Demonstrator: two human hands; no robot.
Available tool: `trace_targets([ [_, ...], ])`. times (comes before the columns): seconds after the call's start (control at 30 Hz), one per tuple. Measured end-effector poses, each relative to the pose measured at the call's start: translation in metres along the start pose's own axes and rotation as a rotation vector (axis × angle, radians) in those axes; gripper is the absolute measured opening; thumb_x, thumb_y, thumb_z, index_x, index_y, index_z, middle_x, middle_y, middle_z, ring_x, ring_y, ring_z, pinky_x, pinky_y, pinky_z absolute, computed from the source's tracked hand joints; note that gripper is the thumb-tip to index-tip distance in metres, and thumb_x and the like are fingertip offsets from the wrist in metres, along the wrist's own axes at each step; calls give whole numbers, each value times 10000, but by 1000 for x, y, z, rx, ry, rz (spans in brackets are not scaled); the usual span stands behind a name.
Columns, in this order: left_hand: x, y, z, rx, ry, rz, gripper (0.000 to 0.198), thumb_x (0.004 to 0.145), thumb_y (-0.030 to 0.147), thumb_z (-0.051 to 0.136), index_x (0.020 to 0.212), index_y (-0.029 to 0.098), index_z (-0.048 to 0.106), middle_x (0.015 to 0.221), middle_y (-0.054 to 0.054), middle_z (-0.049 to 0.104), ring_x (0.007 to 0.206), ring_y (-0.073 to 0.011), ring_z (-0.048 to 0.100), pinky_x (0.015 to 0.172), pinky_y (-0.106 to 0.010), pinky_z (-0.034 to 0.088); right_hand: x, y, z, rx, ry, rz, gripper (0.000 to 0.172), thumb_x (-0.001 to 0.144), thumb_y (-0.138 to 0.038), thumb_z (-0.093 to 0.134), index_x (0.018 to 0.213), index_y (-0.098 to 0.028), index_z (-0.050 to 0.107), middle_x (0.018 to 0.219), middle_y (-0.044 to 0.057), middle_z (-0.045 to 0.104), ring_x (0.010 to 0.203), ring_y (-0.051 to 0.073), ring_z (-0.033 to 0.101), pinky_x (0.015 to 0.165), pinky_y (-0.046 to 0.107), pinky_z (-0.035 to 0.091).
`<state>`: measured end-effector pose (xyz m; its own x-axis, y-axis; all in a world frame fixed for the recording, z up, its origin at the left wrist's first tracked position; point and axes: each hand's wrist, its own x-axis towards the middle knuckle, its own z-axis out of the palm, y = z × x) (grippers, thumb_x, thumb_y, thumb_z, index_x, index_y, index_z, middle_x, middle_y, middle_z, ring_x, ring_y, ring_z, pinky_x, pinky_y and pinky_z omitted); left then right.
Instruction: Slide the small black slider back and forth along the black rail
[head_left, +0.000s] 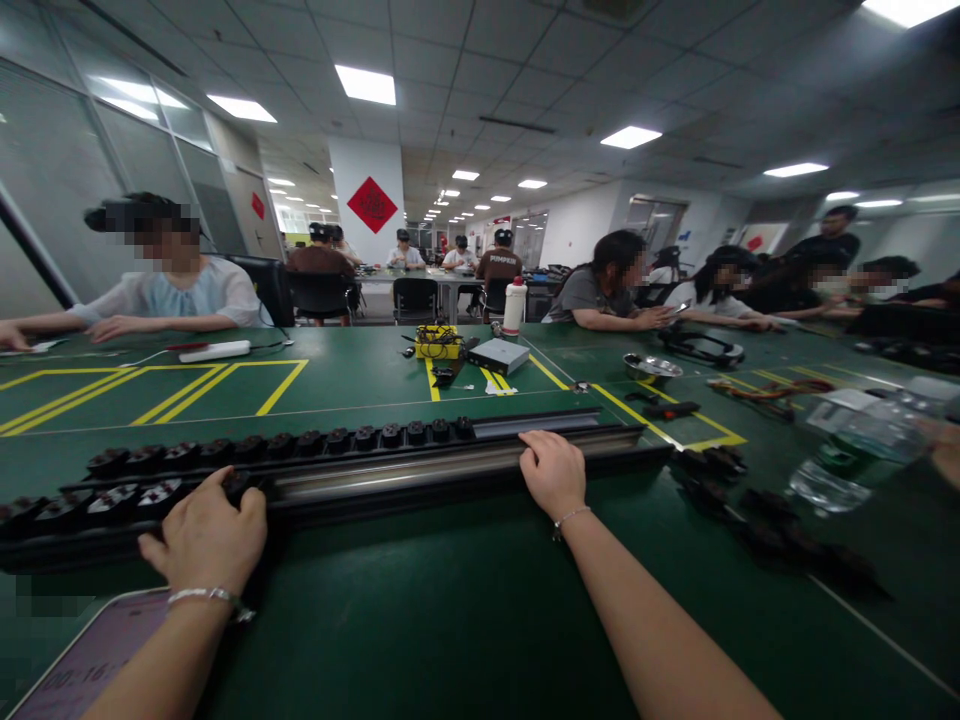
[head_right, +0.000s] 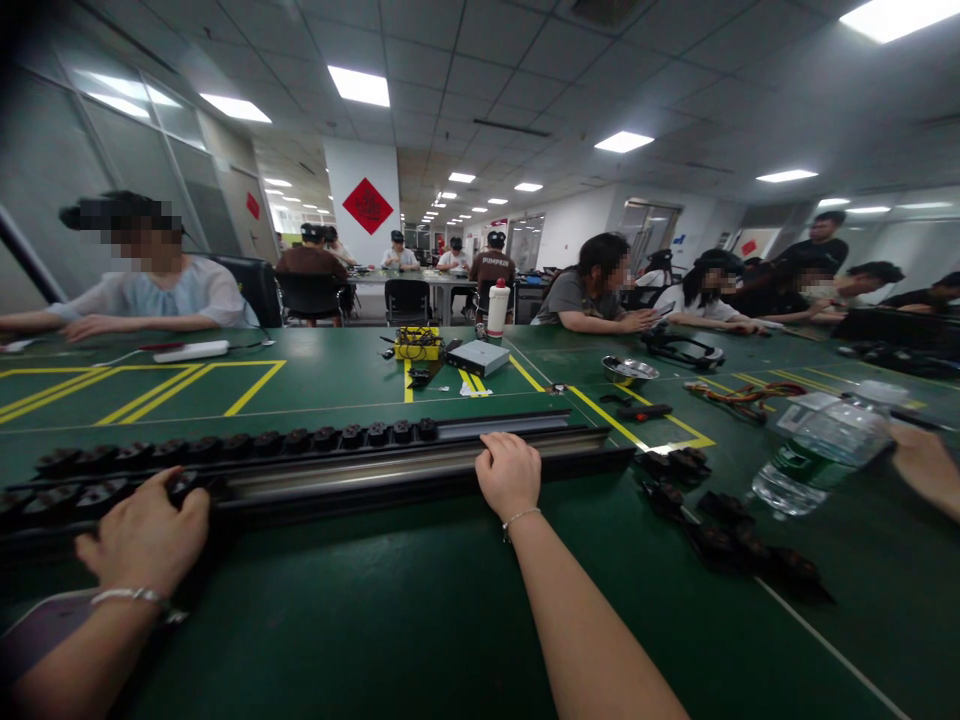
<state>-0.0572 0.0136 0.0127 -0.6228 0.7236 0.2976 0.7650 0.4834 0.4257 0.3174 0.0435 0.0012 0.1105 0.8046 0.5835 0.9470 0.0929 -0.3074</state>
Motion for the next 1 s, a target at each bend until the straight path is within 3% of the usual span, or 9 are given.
trace_targets([
  [0.27,-6,4,3,-89,145,-14,554,776,383,334,1218,76,466,1311,-179,454,1223,-332,378,1013,-511,264,0,1,2,-6,21,-8,338,779,-205,411,997,-229,668,1065,12,661,1054,180,534,899,329,337],
  [0.5,-9,9,5,-164,156,-43,529,755,346,365,1168,47,504,1366,-191,377,1274,-342,295,1067,-530,174,1,3,4,-7,31,-22,337,774,-204,417,992,-225,672,1051,24,666,1037,183,541,889,335,351],
  [0.7,-10,9,8,-156,184,-50,555,725,327,396,1167,6,496,1367,-240,353,1293,-337,271,1067,-500,212,1,3,4,0,31,-33,339,771,-205,417,993,-226,673,1054,23,664,1030,183,545,890,333,355],
  [0.83,-10,4,14,-80,218,-38,566,725,316,371,1153,-32,497,1328,-261,394,1313,-316,248,1083,-422,216,1,3,3,-5,25,-26,343,774,-212,411,994,-230,673,1061,23,662,1033,189,543,888,342,354],
  [1.0,-7,0,10,71,133,7,579,740,365,367,1090,-63,541,1132,-276,551,1251,-315,352,1057,-377,255,1,3,3,-9,15,-22,345,779,-222,407,1002,-232,671,1069,16,659,1045,190,540,888,349,354],
])
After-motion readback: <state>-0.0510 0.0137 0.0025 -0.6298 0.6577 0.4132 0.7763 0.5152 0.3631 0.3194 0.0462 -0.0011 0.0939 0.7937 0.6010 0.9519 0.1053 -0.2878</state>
